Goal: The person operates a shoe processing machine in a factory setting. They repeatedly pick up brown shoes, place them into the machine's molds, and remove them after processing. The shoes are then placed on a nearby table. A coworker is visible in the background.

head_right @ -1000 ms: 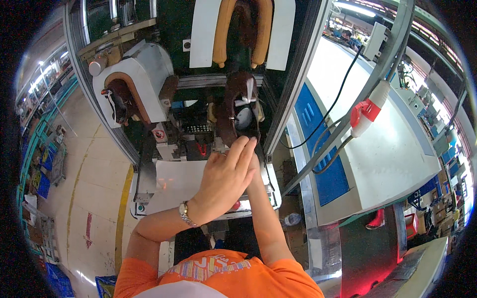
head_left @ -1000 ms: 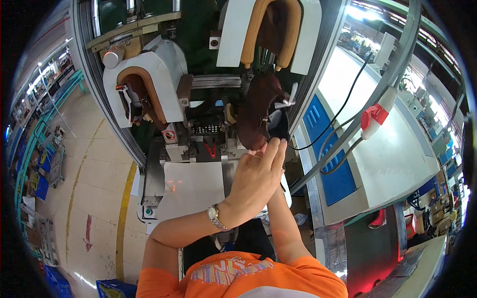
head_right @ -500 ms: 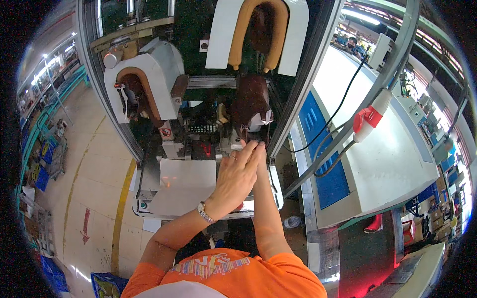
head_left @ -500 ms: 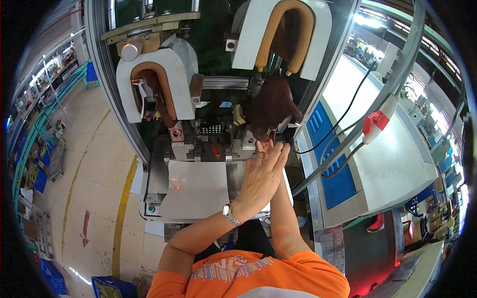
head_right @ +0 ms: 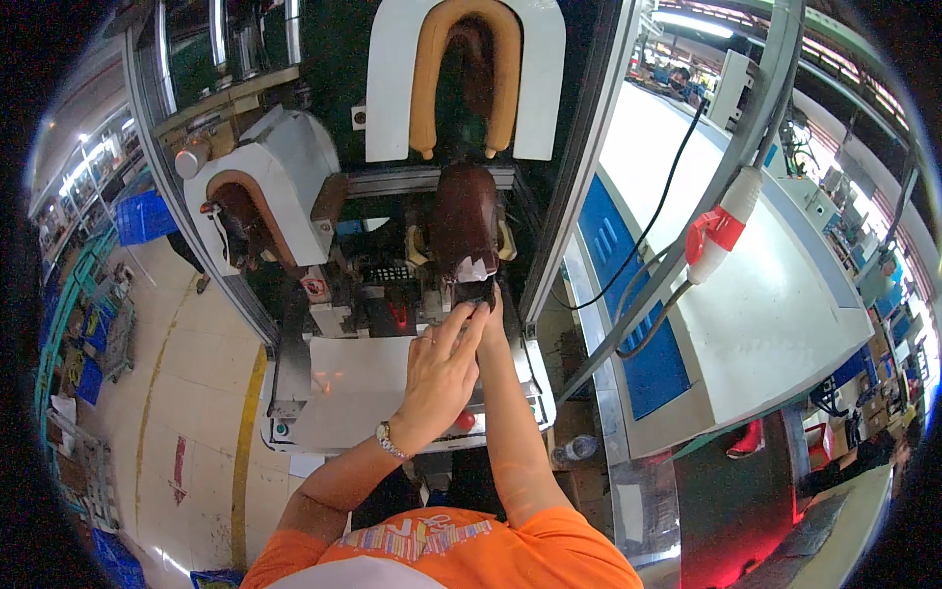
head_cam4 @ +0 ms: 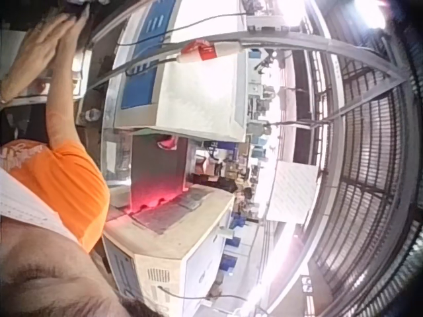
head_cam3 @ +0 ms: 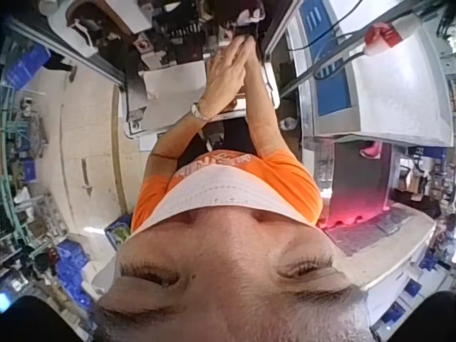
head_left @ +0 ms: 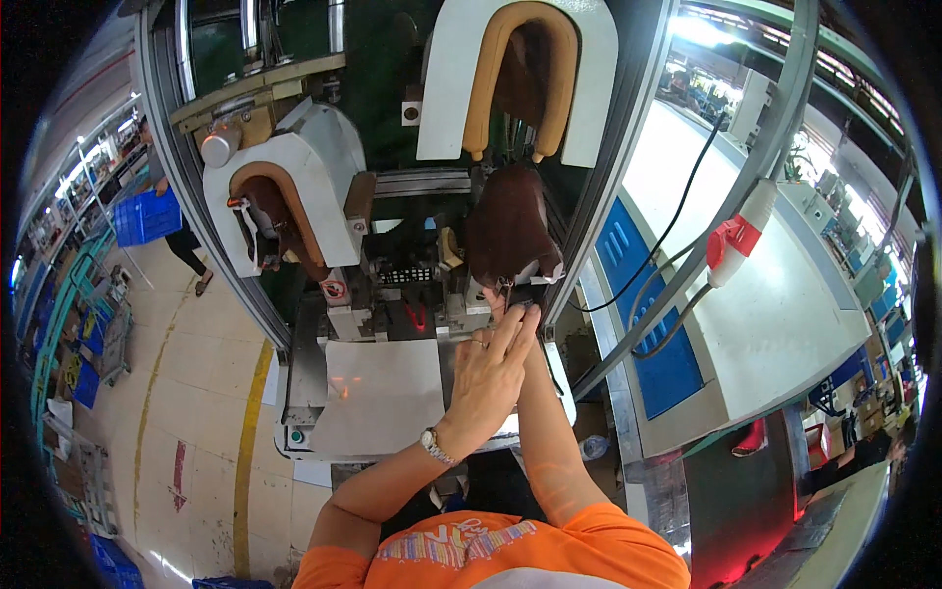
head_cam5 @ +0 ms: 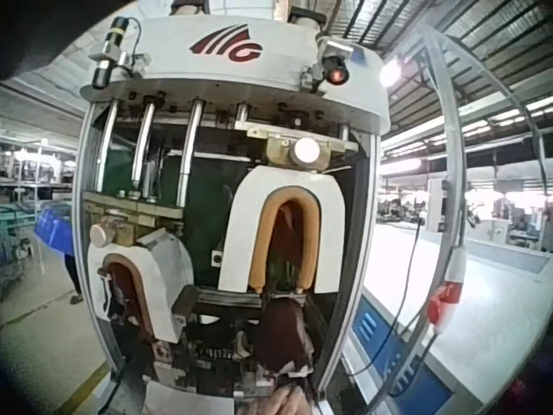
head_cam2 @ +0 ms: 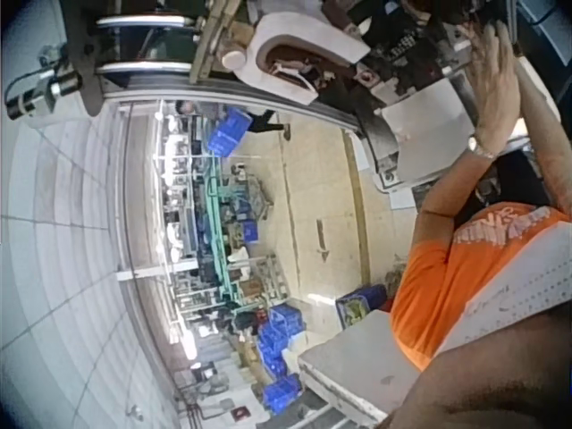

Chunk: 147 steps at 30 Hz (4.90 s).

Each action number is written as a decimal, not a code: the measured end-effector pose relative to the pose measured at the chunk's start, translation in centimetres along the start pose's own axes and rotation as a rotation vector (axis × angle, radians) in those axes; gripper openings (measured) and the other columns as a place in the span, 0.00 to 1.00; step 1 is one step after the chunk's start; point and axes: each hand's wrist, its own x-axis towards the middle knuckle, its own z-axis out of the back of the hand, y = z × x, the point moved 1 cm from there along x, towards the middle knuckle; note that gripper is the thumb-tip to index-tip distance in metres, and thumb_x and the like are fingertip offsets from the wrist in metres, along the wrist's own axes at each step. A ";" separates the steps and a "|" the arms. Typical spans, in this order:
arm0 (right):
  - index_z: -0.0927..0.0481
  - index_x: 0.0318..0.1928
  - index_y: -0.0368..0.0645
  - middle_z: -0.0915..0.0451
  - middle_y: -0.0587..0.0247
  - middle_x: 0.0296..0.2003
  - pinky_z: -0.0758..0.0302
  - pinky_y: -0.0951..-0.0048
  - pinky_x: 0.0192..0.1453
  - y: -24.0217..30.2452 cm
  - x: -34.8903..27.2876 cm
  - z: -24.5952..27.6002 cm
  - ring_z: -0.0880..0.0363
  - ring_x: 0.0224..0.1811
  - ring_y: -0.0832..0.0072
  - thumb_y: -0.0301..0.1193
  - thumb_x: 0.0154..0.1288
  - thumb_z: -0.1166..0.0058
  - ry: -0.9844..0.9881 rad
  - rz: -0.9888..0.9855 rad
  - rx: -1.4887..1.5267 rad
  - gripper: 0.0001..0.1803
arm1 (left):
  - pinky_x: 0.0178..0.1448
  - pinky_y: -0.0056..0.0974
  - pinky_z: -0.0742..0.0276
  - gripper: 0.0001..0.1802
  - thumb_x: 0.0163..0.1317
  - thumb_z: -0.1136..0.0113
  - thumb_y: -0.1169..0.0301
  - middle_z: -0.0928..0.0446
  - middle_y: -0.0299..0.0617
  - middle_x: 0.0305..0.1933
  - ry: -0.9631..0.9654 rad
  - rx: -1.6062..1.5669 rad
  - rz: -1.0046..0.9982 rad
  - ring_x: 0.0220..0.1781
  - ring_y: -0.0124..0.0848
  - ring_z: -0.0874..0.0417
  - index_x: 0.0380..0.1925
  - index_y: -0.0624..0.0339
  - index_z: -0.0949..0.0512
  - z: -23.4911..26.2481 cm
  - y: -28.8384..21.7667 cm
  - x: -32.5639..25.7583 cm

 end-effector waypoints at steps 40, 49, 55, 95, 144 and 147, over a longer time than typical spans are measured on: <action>0.39 0.58 0.43 0.28 0.51 0.51 0.35 0.67 0.58 6.2 -21.4 15.7 0.30 0.53 0.58 0.21 0.33 0.36 -0.871 -0.388 -1.735 0.44 | 0.46 0.36 0.28 0.17 0.51 0.47 0.81 0.30 0.46 0.49 0.001 -0.564 0.271 0.41 0.36 0.23 0.43 0.59 0.26 3.3 5.7 -13.6; 0.36 0.55 0.33 0.27 0.56 0.47 0.34 0.72 0.53 7.5 -22.2 15.1 0.28 0.48 0.69 0.16 0.43 0.47 -0.904 -0.323 -1.227 0.32 | 0.44 0.35 0.24 0.14 0.53 0.49 0.81 0.28 0.46 0.47 -0.069 -0.615 0.455 0.47 0.38 0.24 0.41 0.60 0.26 5.7 7.5 -17.9; 0.25 0.39 0.35 0.23 0.62 0.33 0.31 0.75 0.42 7.4 -22.3 18.1 0.25 0.35 0.74 0.18 0.47 0.53 -0.922 -0.245 -1.221 0.14 | 0.41 0.32 0.27 0.15 0.52 0.50 0.83 0.27 0.46 0.45 -0.194 -0.536 0.566 0.43 0.37 0.23 0.40 0.59 0.25 7.8 9.2 -20.9; 0.23 0.30 0.42 0.26 0.61 0.28 0.33 0.65 0.34 -8.1 8.1 -36.2 0.27 0.28 0.60 0.24 0.49 0.45 0.578 1.008 -1.755 0.05 | 0.39 0.28 0.32 0.11 0.56 0.48 0.78 0.21 0.37 0.34 -0.341 -0.614 0.526 0.36 0.26 0.23 0.40 0.60 0.24 11.9 12.4 -19.5; 0.56 0.67 0.52 0.38 0.61 0.59 0.42 0.61 0.63 32.2 -51.1 5.2 0.37 0.58 0.68 0.41 0.48 0.39 -1.160 0.393 -0.692 0.50 | 0.53 0.39 0.28 0.23 0.62 0.53 0.74 0.33 0.47 0.56 1.285 -1.571 0.747 0.53 0.36 0.27 0.58 0.59 0.40 -10.6 -6.7 -14.6; 0.65 0.67 0.49 0.40 0.56 0.60 0.42 0.64 0.63 38.6 -47.4 9.3 0.39 0.61 0.64 0.46 0.48 0.39 -1.318 0.246 -0.611 0.56 | 0.51 0.37 0.28 0.22 0.61 0.50 0.71 0.31 0.44 0.55 1.361 -1.321 0.704 0.51 0.32 0.26 0.56 0.57 0.37 -12.8 -4.9 -15.2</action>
